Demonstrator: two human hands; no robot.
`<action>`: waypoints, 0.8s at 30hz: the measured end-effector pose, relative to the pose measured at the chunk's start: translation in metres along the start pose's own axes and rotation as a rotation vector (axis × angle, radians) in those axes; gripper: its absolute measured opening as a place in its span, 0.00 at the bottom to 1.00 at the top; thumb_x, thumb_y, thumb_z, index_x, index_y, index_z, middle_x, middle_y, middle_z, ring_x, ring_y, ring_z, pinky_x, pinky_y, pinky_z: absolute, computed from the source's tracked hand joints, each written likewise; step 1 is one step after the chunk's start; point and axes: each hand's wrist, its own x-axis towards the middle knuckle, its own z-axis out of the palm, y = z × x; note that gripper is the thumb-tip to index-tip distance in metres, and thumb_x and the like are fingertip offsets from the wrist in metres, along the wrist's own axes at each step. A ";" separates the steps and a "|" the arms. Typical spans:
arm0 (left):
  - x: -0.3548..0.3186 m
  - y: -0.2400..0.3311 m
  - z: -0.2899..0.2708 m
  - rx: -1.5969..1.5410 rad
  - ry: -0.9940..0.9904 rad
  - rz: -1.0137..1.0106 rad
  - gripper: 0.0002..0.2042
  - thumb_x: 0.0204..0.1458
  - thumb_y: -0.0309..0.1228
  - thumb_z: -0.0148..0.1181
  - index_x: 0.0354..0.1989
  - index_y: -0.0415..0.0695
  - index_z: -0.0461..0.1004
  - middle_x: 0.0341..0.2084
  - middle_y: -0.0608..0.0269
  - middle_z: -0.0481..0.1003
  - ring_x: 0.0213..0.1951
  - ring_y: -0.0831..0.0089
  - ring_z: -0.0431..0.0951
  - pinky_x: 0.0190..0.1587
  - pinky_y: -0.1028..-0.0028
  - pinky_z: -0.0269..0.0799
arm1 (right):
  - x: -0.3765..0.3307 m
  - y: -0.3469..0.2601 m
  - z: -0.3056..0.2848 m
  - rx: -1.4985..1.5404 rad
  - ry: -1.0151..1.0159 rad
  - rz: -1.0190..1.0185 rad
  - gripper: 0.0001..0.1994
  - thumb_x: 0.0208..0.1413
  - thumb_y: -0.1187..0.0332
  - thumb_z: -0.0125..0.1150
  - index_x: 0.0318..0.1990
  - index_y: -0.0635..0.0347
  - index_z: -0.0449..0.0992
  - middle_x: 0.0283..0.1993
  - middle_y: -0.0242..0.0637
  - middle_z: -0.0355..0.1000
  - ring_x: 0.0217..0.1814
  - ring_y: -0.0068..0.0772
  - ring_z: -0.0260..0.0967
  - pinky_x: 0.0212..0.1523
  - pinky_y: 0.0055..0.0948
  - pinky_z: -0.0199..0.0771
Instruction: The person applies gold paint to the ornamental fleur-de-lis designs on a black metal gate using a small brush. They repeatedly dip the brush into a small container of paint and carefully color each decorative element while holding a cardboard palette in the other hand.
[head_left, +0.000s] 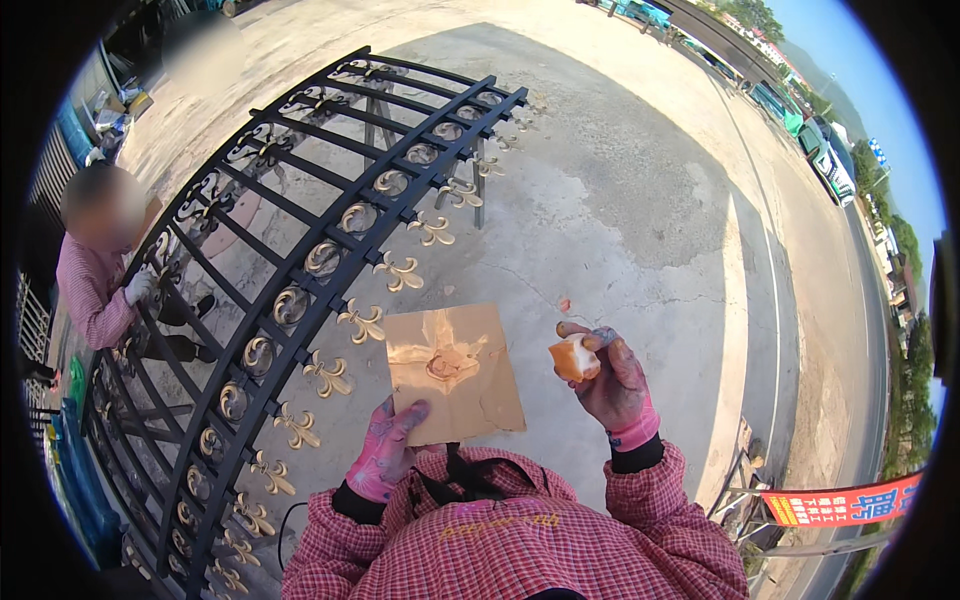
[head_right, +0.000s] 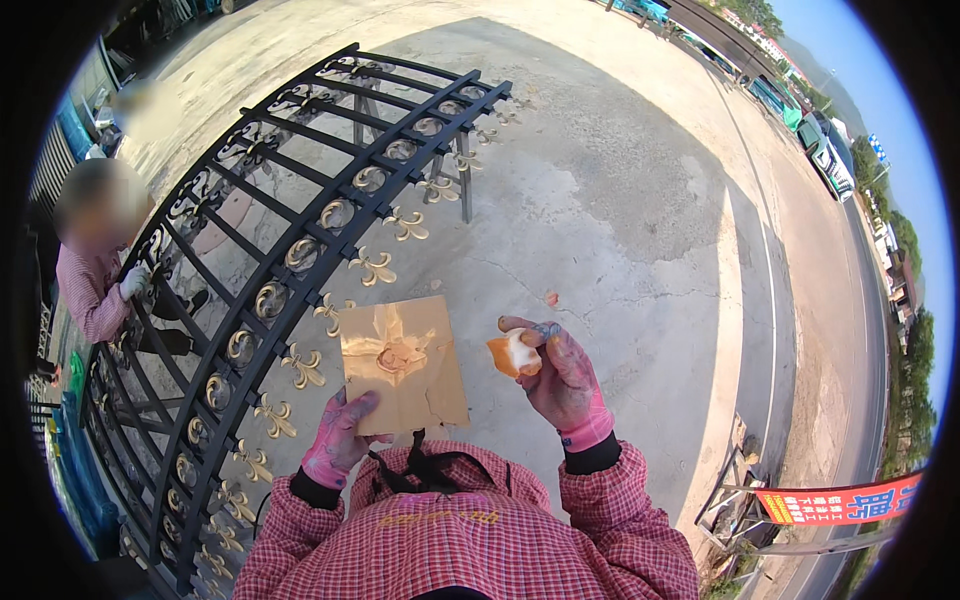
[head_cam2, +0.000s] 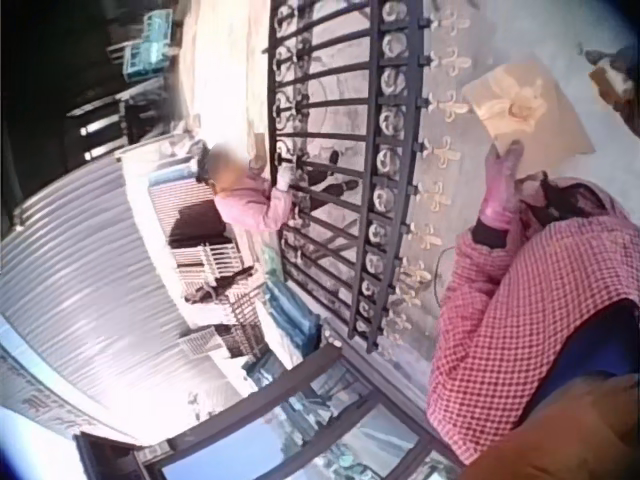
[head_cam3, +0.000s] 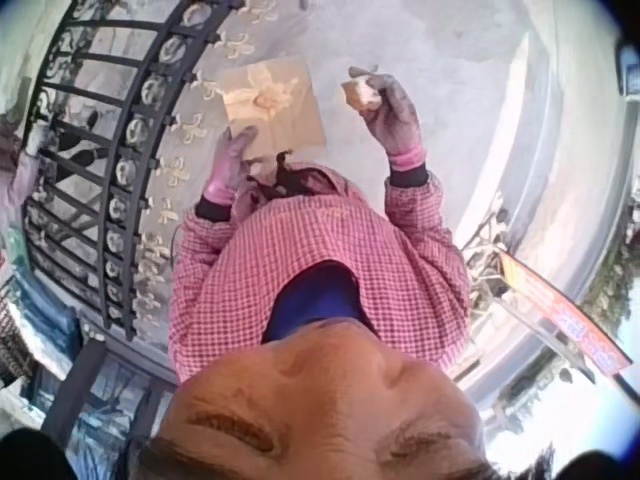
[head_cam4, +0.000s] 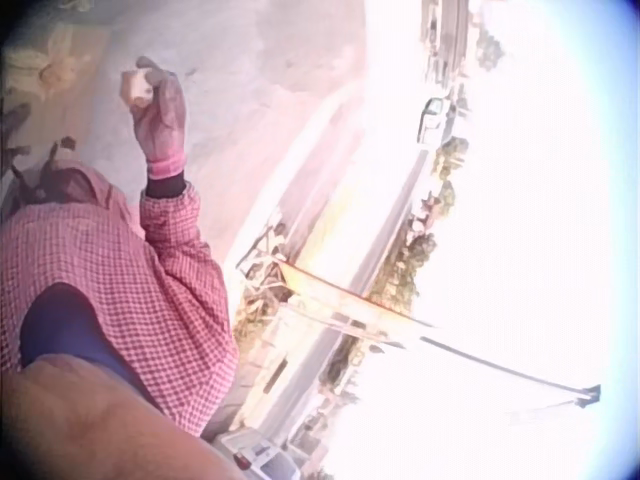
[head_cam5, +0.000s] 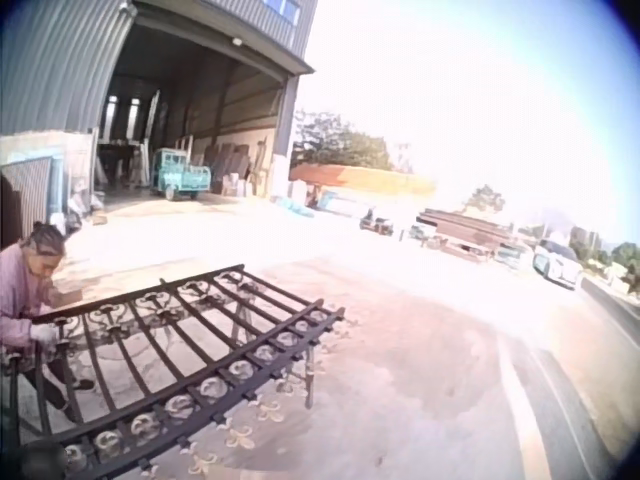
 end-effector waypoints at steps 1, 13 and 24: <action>0.013 0.004 0.005 -0.005 -0.028 -0.007 0.22 0.52 0.33 0.56 0.54 0.40 0.61 0.40 0.59 0.72 0.36 0.69 0.77 0.26 0.72 0.76 | 0.008 -0.009 -0.014 -0.053 0.030 -0.013 0.18 0.50 0.72 0.61 0.50 0.59 0.70 0.56 0.44 0.65 0.58 0.32 0.63 0.50 0.26 0.72; 0.110 0.028 0.050 -0.051 0.036 0.058 0.22 0.53 0.35 0.55 0.53 0.36 0.62 0.42 0.58 0.71 0.40 0.72 0.75 0.35 0.74 0.76 | 0.135 -0.071 -0.043 -0.668 0.071 -0.036 0.17 0.41 0.83 0.63 0.42 0.58 0.75 0.52 0.40 0.68 0.52 0.33 0.68 0.49 0.29 0.70; 0.163 0.000 0.105 -0.157 0.257 0.245 0.20 0.54 0.33 0.55 0.52 0.34 0.63 0.41 0.59 0.72 0.41 0.71 0.75 0.38 0.74 0.76 | 0.256 -0.101 -0.042 -1.670 -0.742 -0.444 0.15 0.30 0.75 0.67 0.31 0.56 0.74 0.33 0.35 0.69 0.45 0.43 0.66 0.47 0.40 0.66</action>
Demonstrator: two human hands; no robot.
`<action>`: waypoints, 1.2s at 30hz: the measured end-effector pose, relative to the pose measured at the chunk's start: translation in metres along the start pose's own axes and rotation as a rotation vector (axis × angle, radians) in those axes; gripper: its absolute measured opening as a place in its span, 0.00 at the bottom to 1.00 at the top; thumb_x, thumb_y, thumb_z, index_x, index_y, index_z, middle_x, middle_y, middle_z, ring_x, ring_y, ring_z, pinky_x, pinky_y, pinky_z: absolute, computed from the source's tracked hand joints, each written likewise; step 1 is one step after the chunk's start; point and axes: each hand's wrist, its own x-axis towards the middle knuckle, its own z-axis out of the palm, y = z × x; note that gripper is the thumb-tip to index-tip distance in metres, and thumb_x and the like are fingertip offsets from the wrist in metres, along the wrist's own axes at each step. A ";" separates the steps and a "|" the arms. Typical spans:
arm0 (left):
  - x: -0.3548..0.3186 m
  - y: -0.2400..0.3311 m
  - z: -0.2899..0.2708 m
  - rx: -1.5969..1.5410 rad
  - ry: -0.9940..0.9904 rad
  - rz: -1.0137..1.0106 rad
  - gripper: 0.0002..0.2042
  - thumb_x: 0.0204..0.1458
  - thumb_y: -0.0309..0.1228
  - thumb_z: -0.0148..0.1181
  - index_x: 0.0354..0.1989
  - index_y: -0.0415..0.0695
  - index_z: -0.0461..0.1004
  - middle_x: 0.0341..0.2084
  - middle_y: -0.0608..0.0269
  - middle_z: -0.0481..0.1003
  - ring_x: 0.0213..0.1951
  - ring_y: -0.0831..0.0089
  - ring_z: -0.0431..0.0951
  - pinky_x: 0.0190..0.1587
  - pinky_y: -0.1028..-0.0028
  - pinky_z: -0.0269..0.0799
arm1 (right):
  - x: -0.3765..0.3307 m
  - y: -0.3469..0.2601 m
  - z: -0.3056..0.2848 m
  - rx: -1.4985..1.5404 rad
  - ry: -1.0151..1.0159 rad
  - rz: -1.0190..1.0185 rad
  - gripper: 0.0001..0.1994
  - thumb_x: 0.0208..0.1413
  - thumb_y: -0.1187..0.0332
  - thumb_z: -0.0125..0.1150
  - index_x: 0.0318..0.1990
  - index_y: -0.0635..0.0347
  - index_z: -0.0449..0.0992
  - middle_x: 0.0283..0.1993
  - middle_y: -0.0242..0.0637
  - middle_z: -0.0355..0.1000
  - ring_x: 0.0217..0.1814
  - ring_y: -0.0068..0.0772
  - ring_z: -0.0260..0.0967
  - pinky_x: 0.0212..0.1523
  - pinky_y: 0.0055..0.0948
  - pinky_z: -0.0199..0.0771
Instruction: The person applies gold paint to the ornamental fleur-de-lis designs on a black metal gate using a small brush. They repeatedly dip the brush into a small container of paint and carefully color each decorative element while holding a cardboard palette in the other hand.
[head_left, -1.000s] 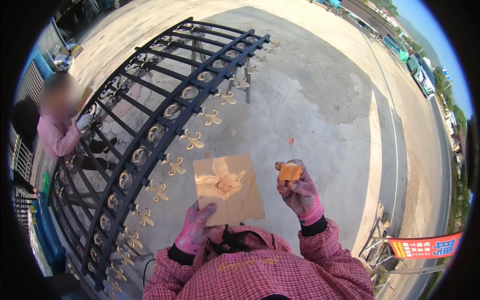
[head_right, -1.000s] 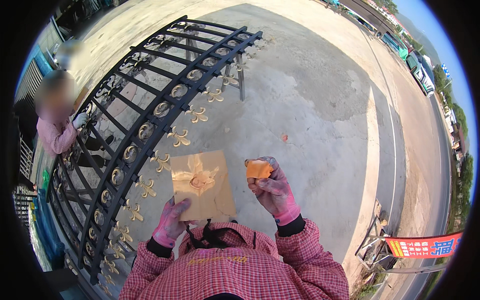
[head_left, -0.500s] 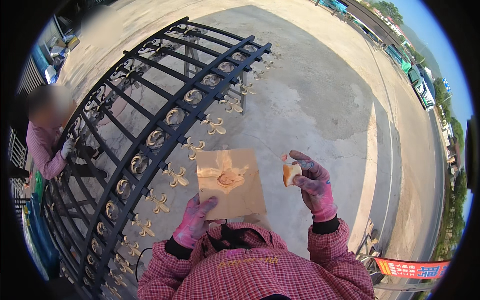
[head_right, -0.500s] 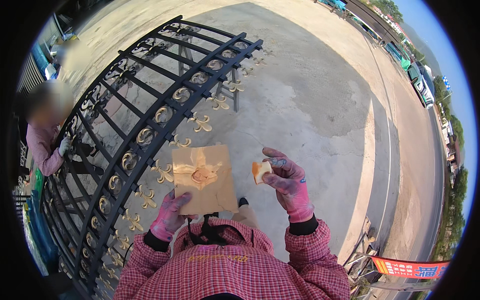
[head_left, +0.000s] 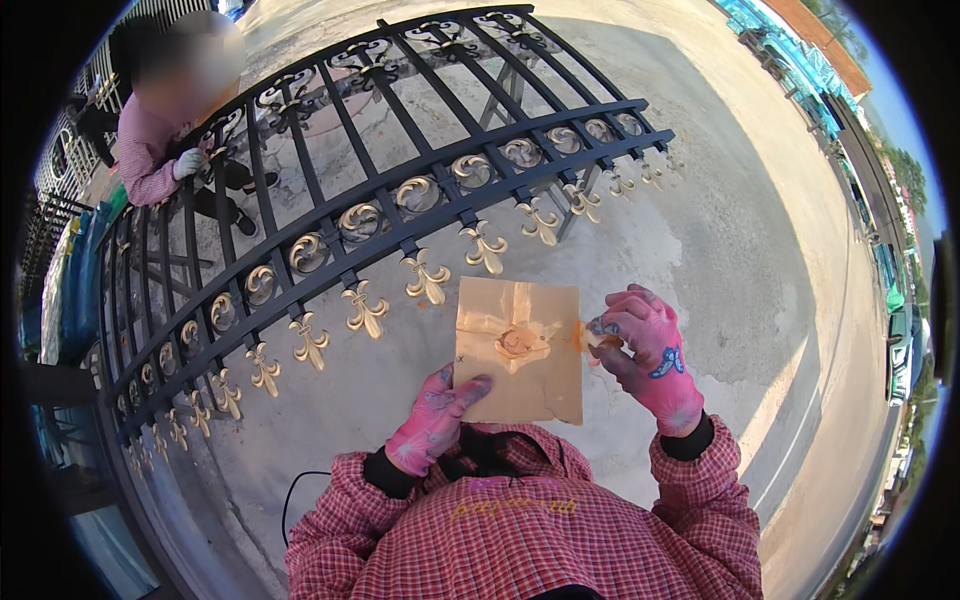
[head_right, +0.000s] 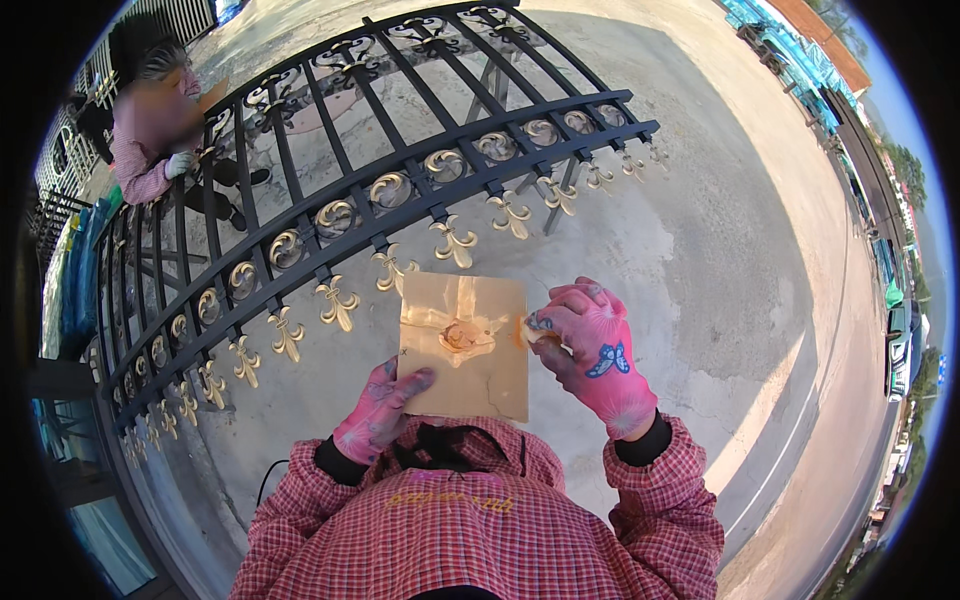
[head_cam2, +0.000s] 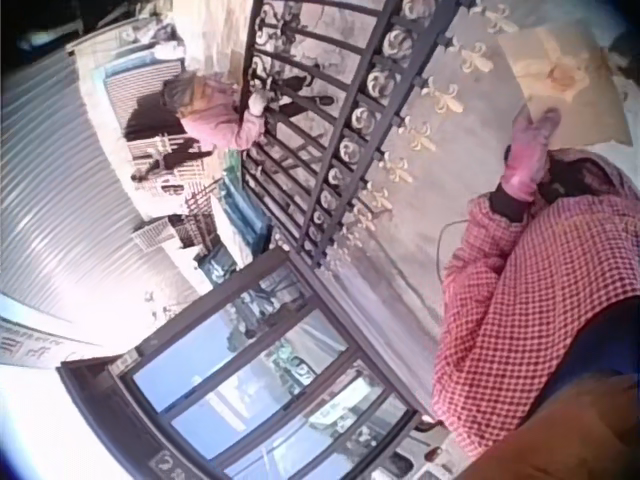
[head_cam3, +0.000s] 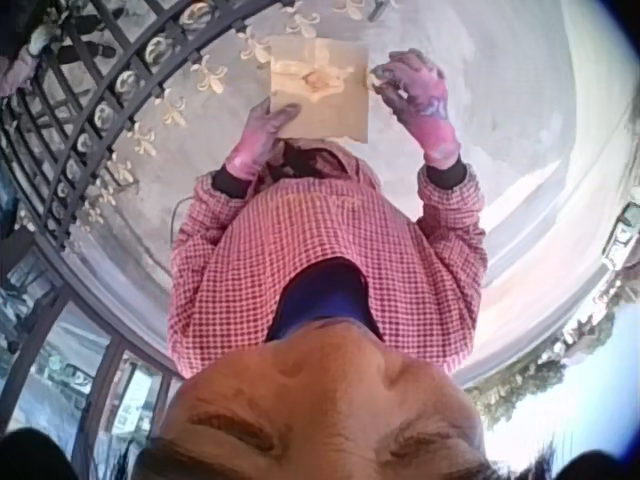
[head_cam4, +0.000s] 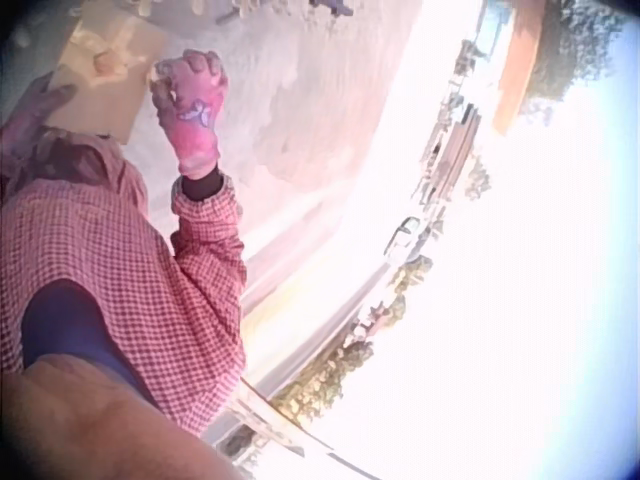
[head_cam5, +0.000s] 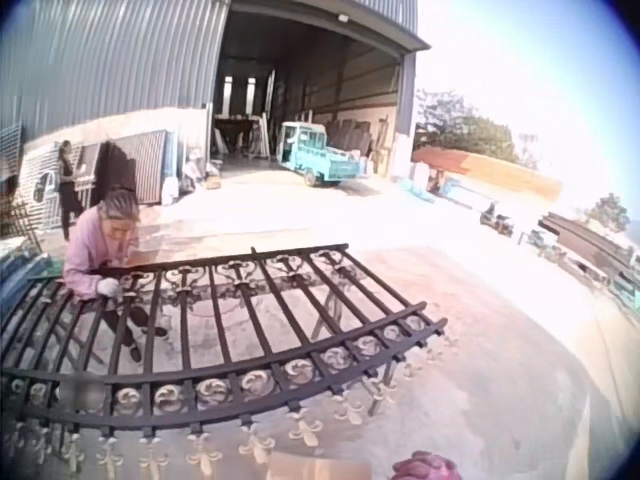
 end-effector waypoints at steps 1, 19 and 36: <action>0.001 -0.006 0.001 0.004 0.023 0.027 0.20 0.54 0.32 0.55 0.52 0.34 0.63 0.40 0.59 0.73 0.40 0.71 0.76 0.36 0.75 0.76 | 0.005 0.003 0.000 -0.037 -0.058 -0.020 0.15 0.30 0.74 0.66 0.31 0.55 0.74 0.32 0.34 0.69 0.44 0.42 0.65 0.49 0.40 0.65; -0.005 0.025 -0.028 -0.006 0.033 -0.014 0.18 0.56 0.34 0.53 0.51 0.37 0.62 0.39 0.59 0.73 0.34 0.72 0.78 0.26 0.78 0.77 | 0.075 -0.029 0.044 -0.275 -0.295 -0.231 0.11 0.34 0.68 0.61 0.30 0.50 0.74 0.33 0.30 0.66 0.44 0.38 0.60 0.57 0.41 0.57; -0.027 0.059 -0.103 -0.008 0.174 -0.030 0.17 0.55 0.31 0.52 0.51 0.37 0.63 0.38 0.60 0.73 0.33 0.72 0.77 0.25 0.76 0.77 | 0.125 -0.049 0.104 -0.277 -0.240 -0.176 0.12 0.29 0.71 0.62 0.28 0.49 0.73 0.31 0.30 0.67 0.44 0.39 0.61 0.54 0.40 0.59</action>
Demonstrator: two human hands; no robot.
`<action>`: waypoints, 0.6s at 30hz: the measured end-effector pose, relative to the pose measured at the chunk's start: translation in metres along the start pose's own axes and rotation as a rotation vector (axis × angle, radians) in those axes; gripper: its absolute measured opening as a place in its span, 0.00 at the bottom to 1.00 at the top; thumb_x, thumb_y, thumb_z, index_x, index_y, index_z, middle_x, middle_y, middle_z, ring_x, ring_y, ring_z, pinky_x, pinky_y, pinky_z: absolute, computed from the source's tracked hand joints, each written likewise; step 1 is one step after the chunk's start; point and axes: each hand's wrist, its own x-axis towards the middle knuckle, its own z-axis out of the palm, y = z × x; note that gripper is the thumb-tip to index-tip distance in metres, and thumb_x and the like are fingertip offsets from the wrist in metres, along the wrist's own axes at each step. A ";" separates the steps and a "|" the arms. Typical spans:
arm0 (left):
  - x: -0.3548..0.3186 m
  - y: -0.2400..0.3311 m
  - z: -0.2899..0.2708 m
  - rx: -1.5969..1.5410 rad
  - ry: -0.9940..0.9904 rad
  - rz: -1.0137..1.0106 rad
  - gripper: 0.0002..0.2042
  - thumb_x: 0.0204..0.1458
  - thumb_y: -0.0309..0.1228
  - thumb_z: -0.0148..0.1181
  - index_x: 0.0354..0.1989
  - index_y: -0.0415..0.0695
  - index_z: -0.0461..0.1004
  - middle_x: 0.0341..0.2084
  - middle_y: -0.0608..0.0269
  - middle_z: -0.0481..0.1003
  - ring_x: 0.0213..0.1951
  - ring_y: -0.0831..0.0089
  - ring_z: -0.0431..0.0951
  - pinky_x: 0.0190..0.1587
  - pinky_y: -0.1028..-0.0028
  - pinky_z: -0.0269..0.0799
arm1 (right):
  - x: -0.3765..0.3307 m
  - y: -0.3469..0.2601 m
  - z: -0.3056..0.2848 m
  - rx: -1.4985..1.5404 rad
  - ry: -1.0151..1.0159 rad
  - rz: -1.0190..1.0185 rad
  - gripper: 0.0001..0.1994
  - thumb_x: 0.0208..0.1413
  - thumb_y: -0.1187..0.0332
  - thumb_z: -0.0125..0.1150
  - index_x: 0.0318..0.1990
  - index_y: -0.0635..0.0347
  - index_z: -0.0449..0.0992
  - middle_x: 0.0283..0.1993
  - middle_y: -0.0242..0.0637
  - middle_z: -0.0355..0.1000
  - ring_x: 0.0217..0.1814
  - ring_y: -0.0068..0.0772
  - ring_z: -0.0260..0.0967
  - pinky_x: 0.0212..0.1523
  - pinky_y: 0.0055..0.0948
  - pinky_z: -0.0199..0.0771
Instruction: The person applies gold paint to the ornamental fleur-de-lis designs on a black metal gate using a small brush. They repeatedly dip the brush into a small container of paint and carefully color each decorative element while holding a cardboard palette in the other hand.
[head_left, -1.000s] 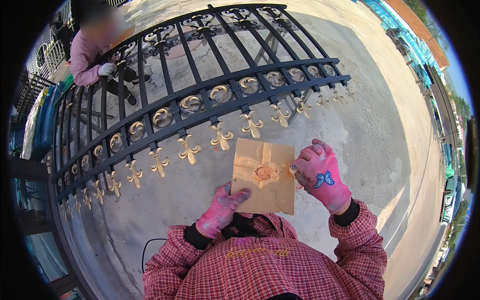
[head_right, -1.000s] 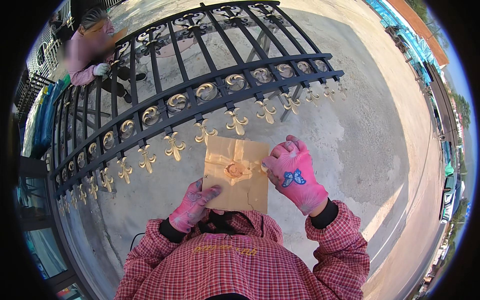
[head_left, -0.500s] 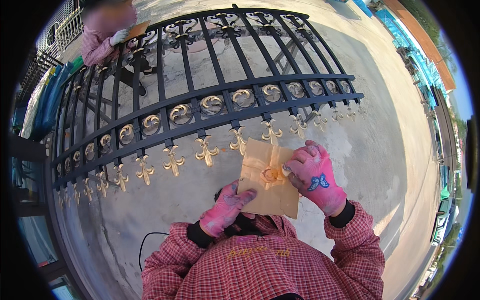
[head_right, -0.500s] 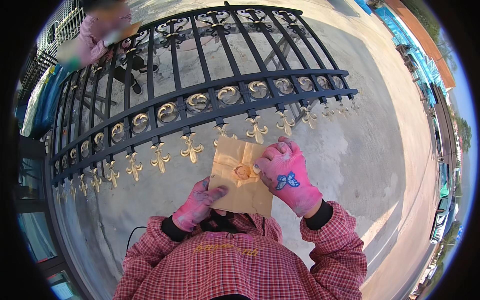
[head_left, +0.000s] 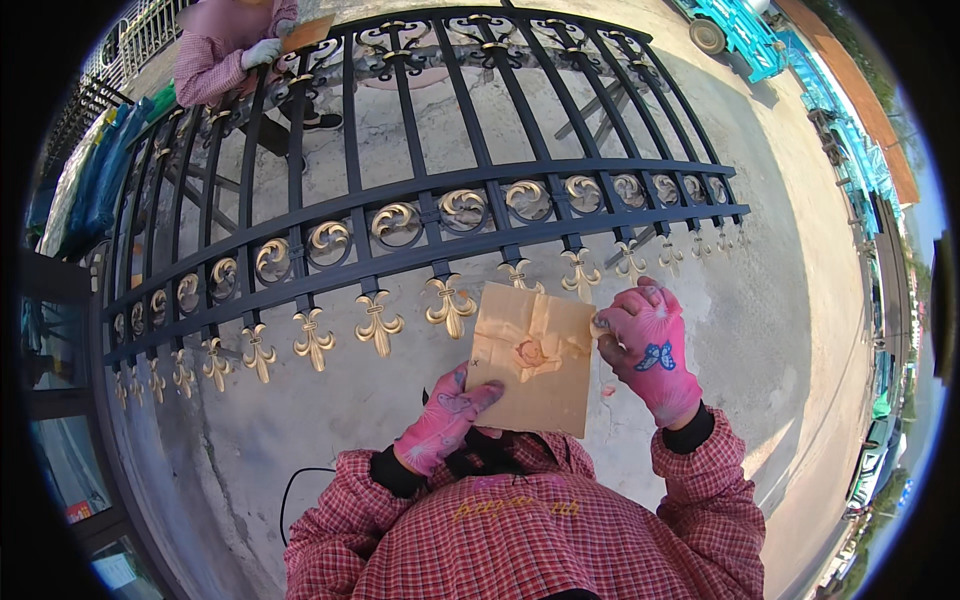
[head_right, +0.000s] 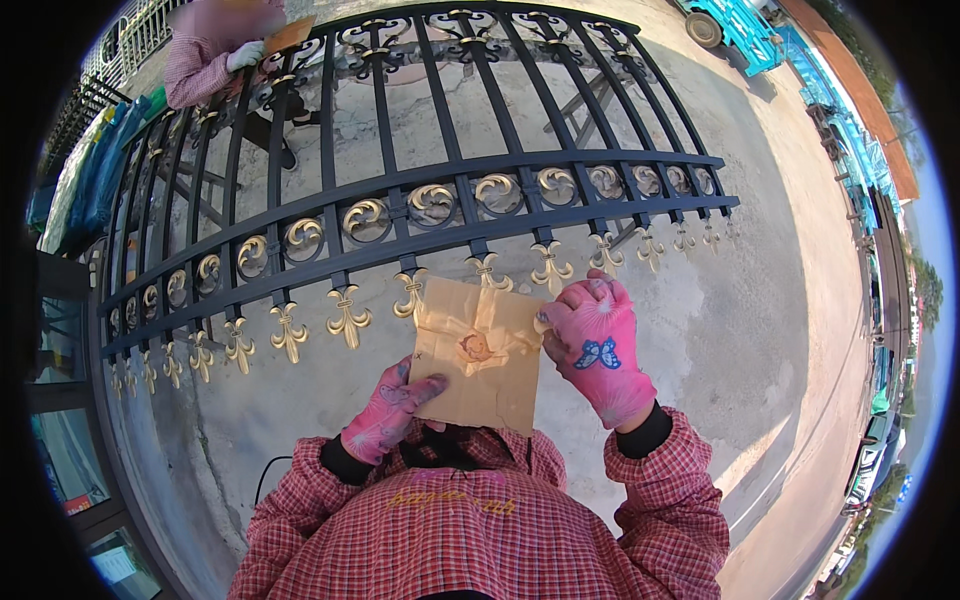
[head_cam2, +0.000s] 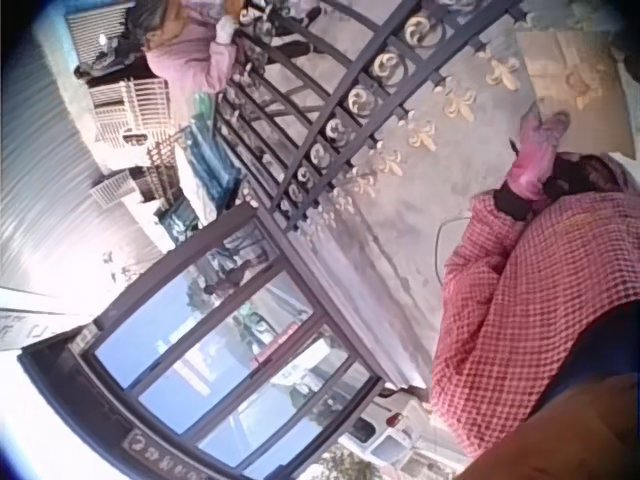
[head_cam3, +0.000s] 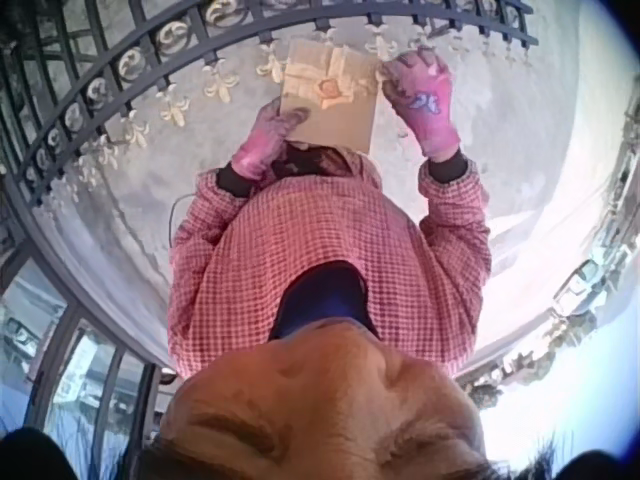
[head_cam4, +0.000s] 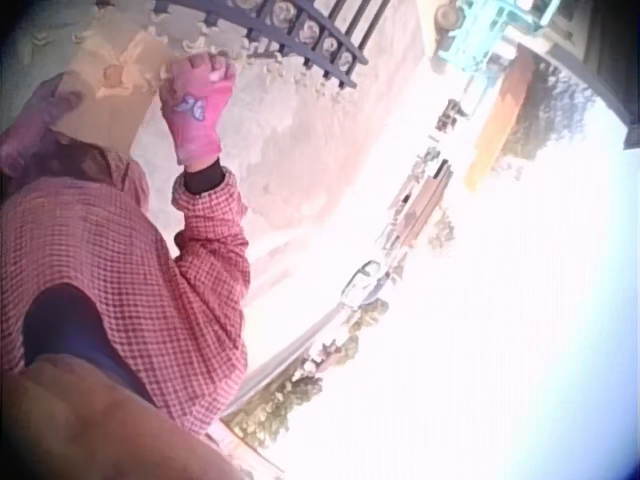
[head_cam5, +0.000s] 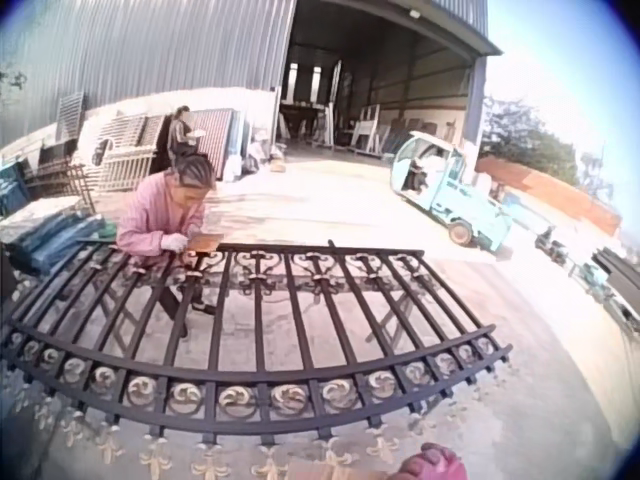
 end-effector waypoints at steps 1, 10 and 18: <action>-0.001 0.002 -0.009 -0.012 0.022 0.020 0.17 0.55 0.31 0.52 0.51 0.37 0.63 0.38 0.60 0.73 0.33 0.72 0.77 0.25 0.76 0.76 | 0.002 0.004 -0.009 0.035 0.047 0.092 0.12 0.31 0.72 0.63 0.29 0.51 0.74 0.32 0.31 0.68 0.44 0.38 0.62 0.53 0.39 0.58; 0.017 0.016 -0.054 -0.086 0.229 0.180 0.19 0.51 0.35 0.57 0.49 0.42 0.65 0.33 0.65 0.73 0.30 0.75 0.75 0.21 0.76 0.71 | -0.040 0.077 0.004 0.415 0.316 0.500 0.11 0.38 0.79 0.64 0.34 0.61 0.75 0.35 0.39 0.71 0.32 0.37 0.71 0.34 0.30 0.70; 0.036 0.031 -0.038 -0.098 0.453 0.260 0.16 0.51 0.32 0.55 0.48 0.42 0.65 0.32 0.64 0.72 0.27 0.74 0.73 0.20 0.76 0.68 | -0.065 0.144 0.101 0.330 0.168 0.651 0.13 0.39 0.68 0.64 0.37 0.54 0.76 0.37 0.34 0.72 0.42 0.38 0.67 0.48 0.35 0.59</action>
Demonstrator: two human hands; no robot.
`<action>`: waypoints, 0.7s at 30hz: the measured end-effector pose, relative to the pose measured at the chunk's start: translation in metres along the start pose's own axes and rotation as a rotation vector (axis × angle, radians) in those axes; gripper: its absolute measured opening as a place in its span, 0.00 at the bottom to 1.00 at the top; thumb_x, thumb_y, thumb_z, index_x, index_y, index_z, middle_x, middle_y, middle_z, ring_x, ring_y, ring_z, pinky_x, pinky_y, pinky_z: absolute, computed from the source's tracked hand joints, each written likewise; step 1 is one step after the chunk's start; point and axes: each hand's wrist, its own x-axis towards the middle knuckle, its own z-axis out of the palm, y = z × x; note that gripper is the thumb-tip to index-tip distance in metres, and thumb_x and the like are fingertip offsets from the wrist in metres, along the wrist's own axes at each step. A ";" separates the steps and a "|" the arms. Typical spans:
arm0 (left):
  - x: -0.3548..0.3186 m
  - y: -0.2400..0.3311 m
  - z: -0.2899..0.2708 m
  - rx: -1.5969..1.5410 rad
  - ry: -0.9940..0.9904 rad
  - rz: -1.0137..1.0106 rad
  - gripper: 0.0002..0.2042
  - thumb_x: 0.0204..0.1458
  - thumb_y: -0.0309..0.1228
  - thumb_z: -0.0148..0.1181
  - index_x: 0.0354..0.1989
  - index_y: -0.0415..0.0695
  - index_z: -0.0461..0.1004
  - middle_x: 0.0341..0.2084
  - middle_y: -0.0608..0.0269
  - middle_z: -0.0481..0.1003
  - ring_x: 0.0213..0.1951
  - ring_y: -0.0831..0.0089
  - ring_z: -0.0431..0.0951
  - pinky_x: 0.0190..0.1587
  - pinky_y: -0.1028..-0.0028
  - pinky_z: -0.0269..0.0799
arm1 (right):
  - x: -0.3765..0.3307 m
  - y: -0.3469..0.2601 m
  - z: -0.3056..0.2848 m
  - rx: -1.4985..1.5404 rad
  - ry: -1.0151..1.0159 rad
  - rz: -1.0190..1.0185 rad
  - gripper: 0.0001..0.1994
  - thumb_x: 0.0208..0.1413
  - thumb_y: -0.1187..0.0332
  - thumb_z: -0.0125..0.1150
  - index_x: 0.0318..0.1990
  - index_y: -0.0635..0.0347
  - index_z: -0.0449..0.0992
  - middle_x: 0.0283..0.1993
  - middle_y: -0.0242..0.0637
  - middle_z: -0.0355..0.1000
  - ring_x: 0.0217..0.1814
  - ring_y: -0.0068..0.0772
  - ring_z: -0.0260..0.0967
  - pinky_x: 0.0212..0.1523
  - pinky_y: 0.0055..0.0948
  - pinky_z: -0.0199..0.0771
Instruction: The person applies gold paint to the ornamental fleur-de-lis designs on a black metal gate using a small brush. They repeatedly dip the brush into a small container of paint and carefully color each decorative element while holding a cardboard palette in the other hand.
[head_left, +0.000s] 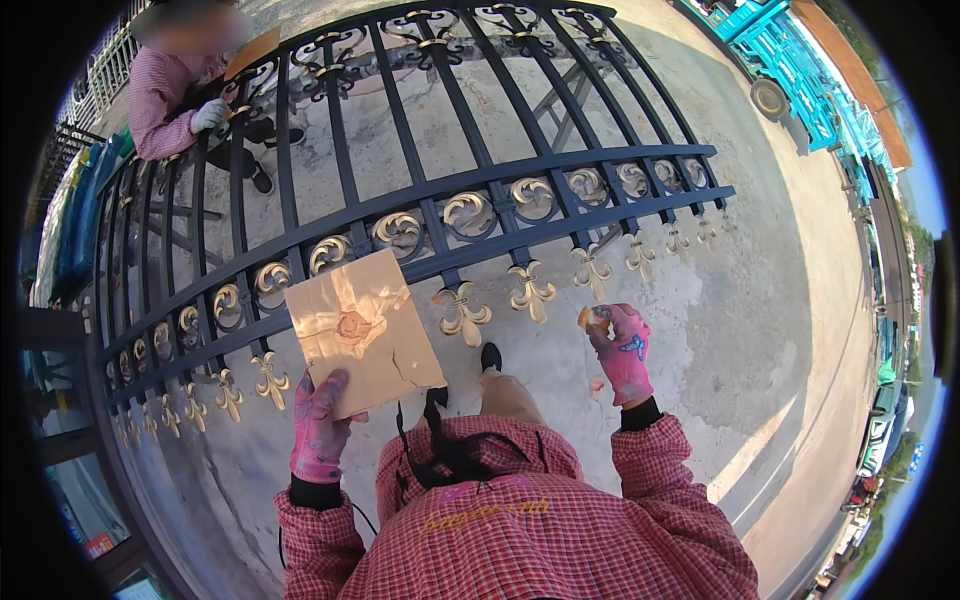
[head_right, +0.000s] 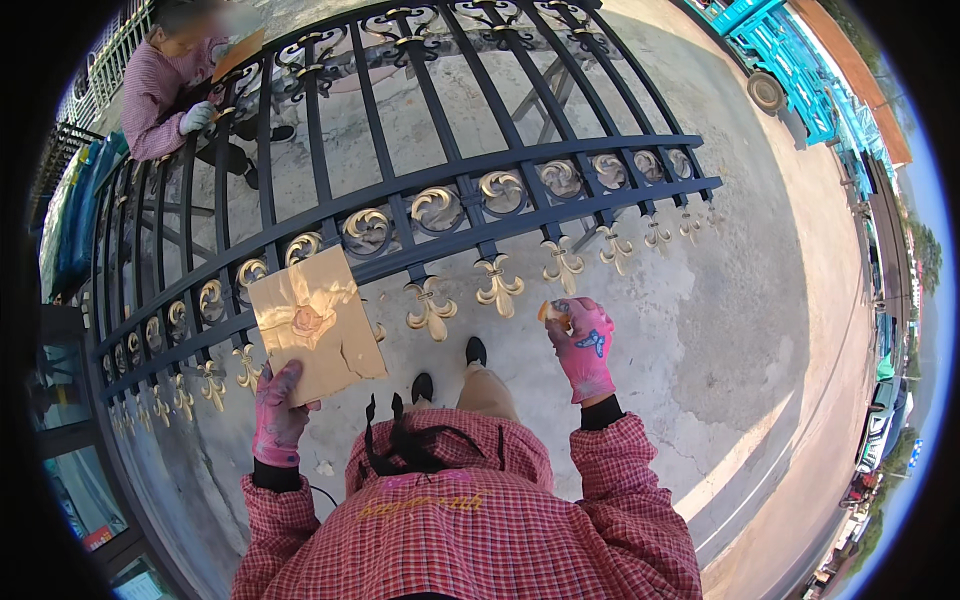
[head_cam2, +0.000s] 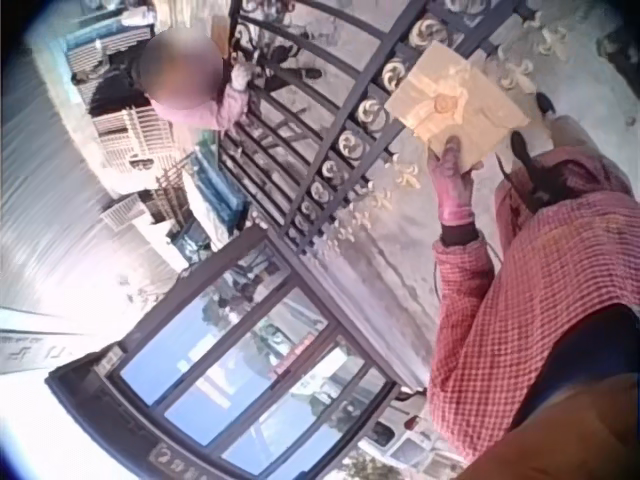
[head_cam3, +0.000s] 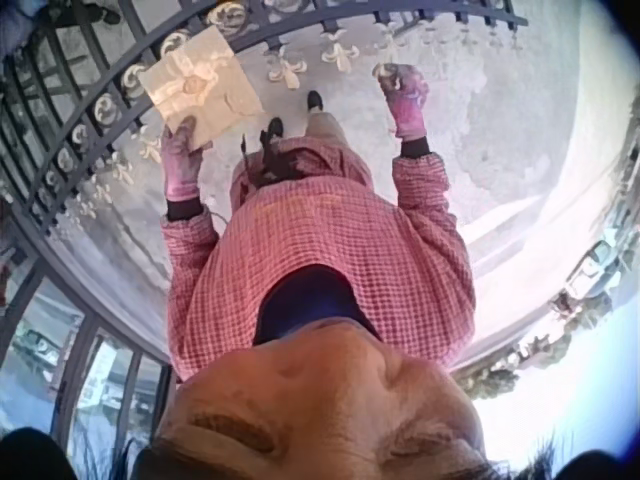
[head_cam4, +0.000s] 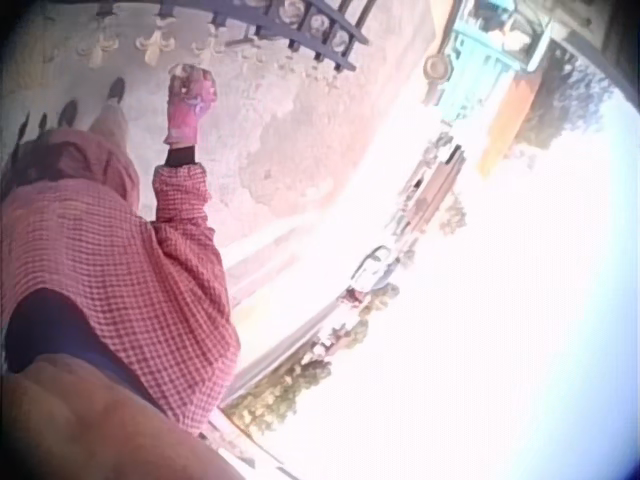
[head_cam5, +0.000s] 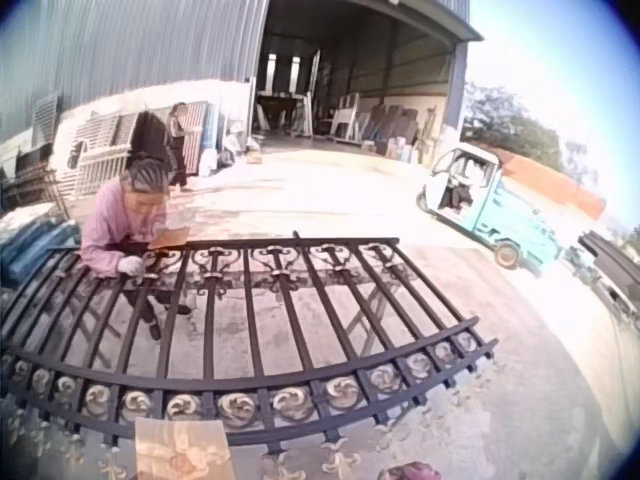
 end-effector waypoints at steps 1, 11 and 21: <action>0.000 0.000 0.006 0.003 0.012 0.013 0.16 0.52 0.32 0.54 0.48 0.41 0.65 0.33 0.63 0.72 0.27 0.74 0.74 0.20 0.76 0.68 | 0.001 0.011 0.003 -0.006 -0.018 0.018 0.13 0.39 0.68 0.64 0.37 0.54 0.76 0.37 0.33 0.72 0.42 0.38 0.67 0.48 0.35 0.59; 0.026 -0.012 0.089 0.011 0.107 -0.029 0.17 0.52 0.30 0.53 0.50 0.42 0.65 0.34 0.60 0.73 0.26 0.73 0.74 0.18 0.75 0.67 | 0.058 0.102 -0.002 -0.092 0.137 0.016 0.11 0.39 0.71 0.64 0.34 0.54 0.77 0.34 0.36 0.72 0.37 0.39 0.69 0.38 0.34 0.68; 0.038 0.001 0.132 0.096 0.069 -0.050 0.19 0.51 0.33 0.56 0.51 0.44 0.64 0.33 0.64 0.73 0.26 0.75 0.74 0.18 0.77 0.66 | 0.137 0.144 0.020 -0.477 -0.080 -0.271 0.10 0.36 0.70 0.62 0.31 0.48 0.75 0.35 0.31 0.70 0.44 0.37 0.66 0.52 0.39 0.59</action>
